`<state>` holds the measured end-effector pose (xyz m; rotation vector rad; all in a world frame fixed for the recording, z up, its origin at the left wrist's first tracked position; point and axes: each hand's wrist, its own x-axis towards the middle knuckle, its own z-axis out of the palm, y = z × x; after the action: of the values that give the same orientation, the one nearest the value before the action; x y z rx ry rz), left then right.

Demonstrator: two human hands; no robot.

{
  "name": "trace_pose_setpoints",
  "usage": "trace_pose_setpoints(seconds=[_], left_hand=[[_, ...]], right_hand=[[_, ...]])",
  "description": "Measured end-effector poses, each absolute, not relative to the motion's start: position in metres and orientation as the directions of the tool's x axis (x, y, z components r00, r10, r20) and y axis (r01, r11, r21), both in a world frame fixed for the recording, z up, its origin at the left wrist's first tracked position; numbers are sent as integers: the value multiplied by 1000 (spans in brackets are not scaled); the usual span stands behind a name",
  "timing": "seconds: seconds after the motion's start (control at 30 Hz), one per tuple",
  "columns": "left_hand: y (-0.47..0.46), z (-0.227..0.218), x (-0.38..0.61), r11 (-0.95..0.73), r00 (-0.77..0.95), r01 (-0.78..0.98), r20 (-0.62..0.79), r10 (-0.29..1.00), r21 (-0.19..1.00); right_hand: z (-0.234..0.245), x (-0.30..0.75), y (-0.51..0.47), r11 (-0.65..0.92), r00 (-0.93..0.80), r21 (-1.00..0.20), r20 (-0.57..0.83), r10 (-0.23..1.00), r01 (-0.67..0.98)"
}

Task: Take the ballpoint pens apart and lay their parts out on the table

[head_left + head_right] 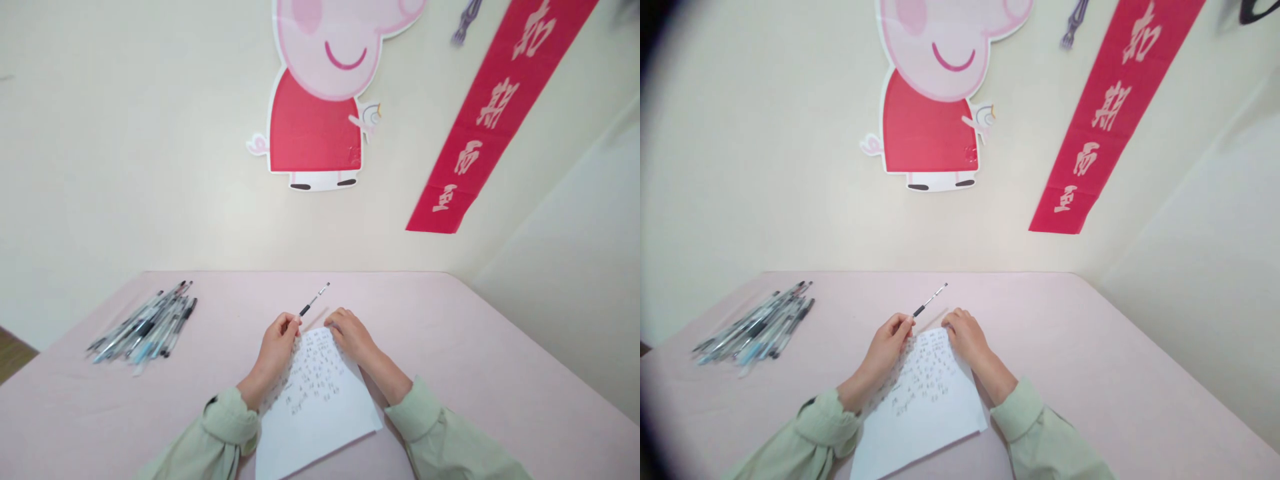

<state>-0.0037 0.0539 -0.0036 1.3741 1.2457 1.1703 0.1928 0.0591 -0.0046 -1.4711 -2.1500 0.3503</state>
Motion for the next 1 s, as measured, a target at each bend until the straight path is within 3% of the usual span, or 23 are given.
trace_pose_setpoints(seconds=[0.1, 0.17, 0.23, 0.3, 0.37, 0.43, 0.73, 1.0], left_hand=[[49, -4, -2, -96, 73, 157, 86, 994, 983], [46, -4, -1, -138, 98, 182, 122, 988, 974], [43, -3, 0, -181, 131, 204, 157, 979, 962], [40, -1, 1, -224, 178, 234, 184, 967, 946], [39, 1, 1, -272, 227, 270, 213, 950, 924], [38, 2, 0, -318, 255, 304, 244, 936, 898], [41, 2, 1, -373, 304, 347, 273, 913, 860], [46, 3, 4, -176, 168, 276, 133, 977, 945]], right_hand=[[-3, 198, 50, 382, -272, -552, 274, 922, 741], [-1, 199, 47, 364, -205, -680, 305, 930, 637], [1, 197, 47, 272, -79, -864, 264, 961, 423], [3, 194, 50, 120, 14, -982, 124, 992, 144], [6, 191, 53, 10, 41, -999, 9, 999, -45], [8, 190, 56, -16, 57, -993, -23, 998, -116], [7, 194, 57, 3, 67, -990, -7, 998, -138], [7, 192, 55, -15, 3, -979, -16, 1000, -204]])
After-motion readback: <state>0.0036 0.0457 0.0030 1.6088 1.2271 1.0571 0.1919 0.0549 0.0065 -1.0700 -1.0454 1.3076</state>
